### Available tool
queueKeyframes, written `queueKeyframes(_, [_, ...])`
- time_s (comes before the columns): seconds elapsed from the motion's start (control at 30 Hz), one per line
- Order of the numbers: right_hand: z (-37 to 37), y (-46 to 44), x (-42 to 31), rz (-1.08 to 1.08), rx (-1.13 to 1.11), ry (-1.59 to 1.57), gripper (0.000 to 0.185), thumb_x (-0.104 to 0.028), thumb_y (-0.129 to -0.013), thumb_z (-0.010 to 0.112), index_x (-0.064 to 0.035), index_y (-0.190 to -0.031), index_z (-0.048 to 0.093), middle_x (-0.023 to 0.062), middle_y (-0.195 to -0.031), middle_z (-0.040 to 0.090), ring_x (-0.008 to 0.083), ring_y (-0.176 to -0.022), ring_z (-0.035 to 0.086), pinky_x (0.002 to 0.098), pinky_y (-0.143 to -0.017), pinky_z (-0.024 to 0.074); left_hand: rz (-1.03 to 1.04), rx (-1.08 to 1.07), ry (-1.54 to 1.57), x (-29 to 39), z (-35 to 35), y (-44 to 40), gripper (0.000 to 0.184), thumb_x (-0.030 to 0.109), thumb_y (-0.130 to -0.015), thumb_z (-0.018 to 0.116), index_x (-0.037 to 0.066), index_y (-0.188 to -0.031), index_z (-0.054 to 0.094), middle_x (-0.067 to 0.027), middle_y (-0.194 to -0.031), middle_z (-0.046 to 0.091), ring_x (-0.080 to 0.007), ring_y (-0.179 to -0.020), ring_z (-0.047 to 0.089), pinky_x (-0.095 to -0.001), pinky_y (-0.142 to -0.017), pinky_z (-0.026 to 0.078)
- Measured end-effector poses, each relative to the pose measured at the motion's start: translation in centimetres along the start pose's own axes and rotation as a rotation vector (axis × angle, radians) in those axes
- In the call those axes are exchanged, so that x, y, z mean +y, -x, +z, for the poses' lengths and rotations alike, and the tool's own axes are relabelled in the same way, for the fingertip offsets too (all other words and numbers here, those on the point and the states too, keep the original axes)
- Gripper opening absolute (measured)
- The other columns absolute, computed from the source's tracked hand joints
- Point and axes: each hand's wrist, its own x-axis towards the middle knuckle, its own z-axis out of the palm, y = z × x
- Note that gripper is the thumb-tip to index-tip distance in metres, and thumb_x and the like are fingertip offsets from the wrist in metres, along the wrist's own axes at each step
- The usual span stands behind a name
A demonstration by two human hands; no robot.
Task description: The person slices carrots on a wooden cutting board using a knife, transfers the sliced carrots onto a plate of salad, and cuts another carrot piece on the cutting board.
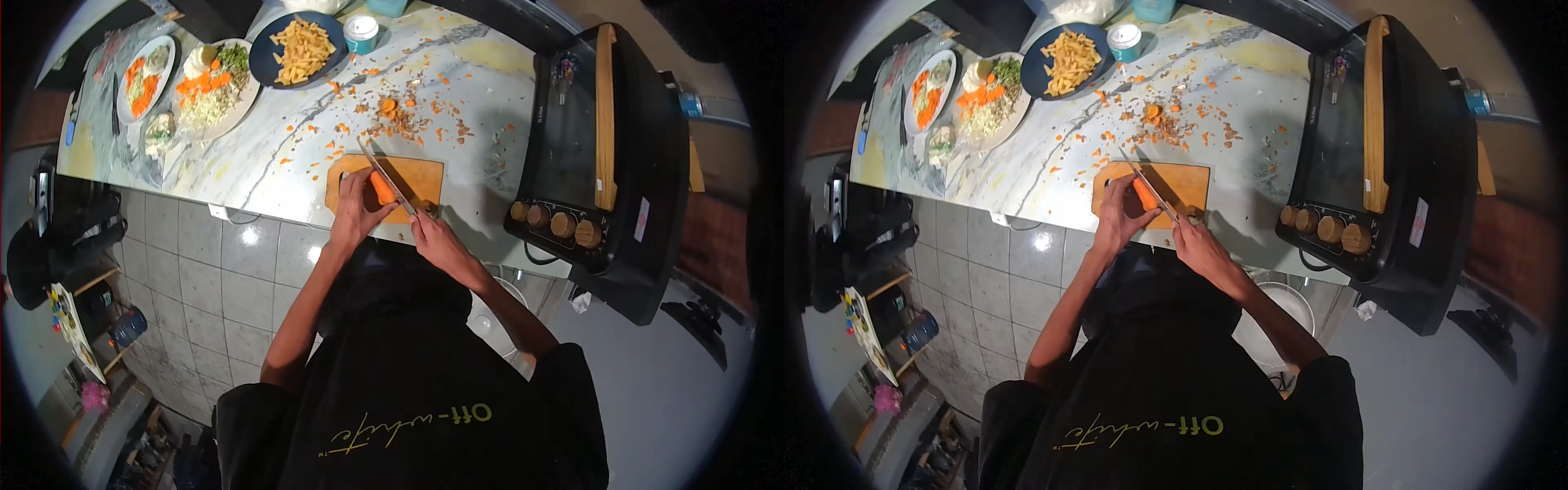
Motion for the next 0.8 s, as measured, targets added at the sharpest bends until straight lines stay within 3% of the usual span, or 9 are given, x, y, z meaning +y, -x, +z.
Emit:
queueKeyframes(0.03, [-0.2, -0.2, -0.4, -0.013, 0.005, 0.007, 0.037, -0.024, -0.108, 0.047, -0.0015, -0.138, 0.048, 0.0368, -0.076, 0.063, 0.0581, -0.076, 0.064, 0.0647, -0.071, 0.0502, -0.095, -0.029, 0.090, 0.0, 0.0, 0.2, 0.082, 0.021, -0.071, 0.096, 0.000, -0.138, 0.055, -0.0185, -0.131, 0.060, -0.0351, -0.114, 0.064, -0.0432, -0.100, 0.055])
queueKeyframes(0.13, [-1.1, 0.1, -2.0, 0.013, -0.022, 0.011, 0.037, -0.020, -0.106, 0.049, -0.0014, -0.139, 0.046, 0.0364, -0.077, 0.064, 0.0574, -0.076, 0.064, 0.0650, -0.068, 0.0492, -0.061, 0.023, 0.164, 0.0, -0.4, 0.5, 0.082, 0.022, -0.072, 0.095, 0.001, -0.140, 0.054, -0.0182, -0.131, 0.059, -0.0371, -0.122, 0.059, -0.0441, -0.105, 0.052])
queueKeyframes(0.23, [0.9, 0.3, -1.8, -0.043, 0.129, 0.002, 0.039, -0.018, -0.106, 0.049, -0.0014, -0.140, 0.045, 0.0360, -0.077, 0.064, 0.0569, -0.077, 0.065, 0.0652, -0.068, 0.0492, -0.014, 0.059, 0.035, 0.1, -0.3, 0.7, 0.080, 0.022, -0.072, 0.095, 0.001, -0.139, 0.057, -0.0175, -0.132, 0.059, -0.0367, -0.122, 0.059, -0.0439, -0.105, 0.052])
queueKeyframes(0.33, [1.3, 0.3, -2.4, 0.026, 0.097, 0.028, 0.041, -0.017, -0.105, 0.049, -0.0021, -0.142, 0.044, 0.0362, -0.079, 0.065, 0.0567, -0.080, 0.066, 0.0646, -0.069, 0.0500, -0.078, 0.030, 0.036, 0.0, -0.6, 1.0, 0.079, 0.023, -0.072, 0.095, 0.002, -0.138, 0.058, -0.0172, -0.131, 0.060, -0.0369, -0.120, 0.060, -0.0439, -0.105, 0.053])
queueKeyframes(0.47, [1.1, 0.2, -3.3, 0.038, 0.041, -0.037, 0.043, -0.013, -0.103, 0.050, 0.0049, -0.141, 0.042, 0.0371, -0.080, 0.065, 0.0564, -0.080, 0.067, 0.0639, -0.072, 0.0518, -0.059, 0.003, -0.003, -0.5, -1.0, 0.9, 0.081, 0.024, -0.072, 0.095, 0.003, -0.140, 0.058, -0.0172, -0.129, 0.061, -0.0365, -0.119, 0.061, -0.0433, -0.104, 0.053])
queueKeyframes(0.7, [1.0, 0.1, -4.2, 0.103, 0.015, 0.064, 0.042, -0.008, -0.100, 0.049, 0.0128, -0.136, 0.041, 0.0363, -0.078, 0.066, 0.0559, -0.080, 0.068, 0.0620, -0.072, 0.0541, -0.051, 0.018, 0.141, -0.8, -0.7, 1.3, 0.082, 0.019, -0.071, 0.096, 0.003, -0.142, 0.059, -0.0141, -0.132, 0.061, -0.0255, -0.110, 0.067, -0.0366, -0.095, 0.059])
queueKeyframes(0.77, [1.8, 0.1, -3.5, 0.076, 0.111, 0.065, 0.022, -0.014, -0.107, 0.046, 0.0051, -0.119, 0.046, 0.0335, -0.069, 0.062, 0.0560, -0.073, 0.066, 0.0618, -0.063, 0.0504, -0.018, 0.039, 0.156, -1.6, -0.6, 1.5, 0.081, 0.017, -0.071, 0.096, 0.003, -0.142, 0.059, -0.0135, -0.133, 0.060, -0.0240, -0.109, 0.067, -0.0351, -0.094, 0.059])
queueKeyframes(0.8, [1.4, 0.0, -3.8, 0.077, 0.111, 0.067, 0.022, -0.014, -0.107, 0.046, 0.0051, -0.119, 0.046, 0.0335, -0.069, 0.062, 0.0560, -0.073, 0.066, 0.0618, -0.063, 0.0504, -0.022, 0.017, 0.158, -1.6, -0.7, 1.2, 0.081, 0.015, -0.071, 0.096, 0.003, -0.141, 0.059, -0.0131, -0.134, 0.059, -0.0231, -0.109, 0.067, -0.0346, -0.094, 0.060])
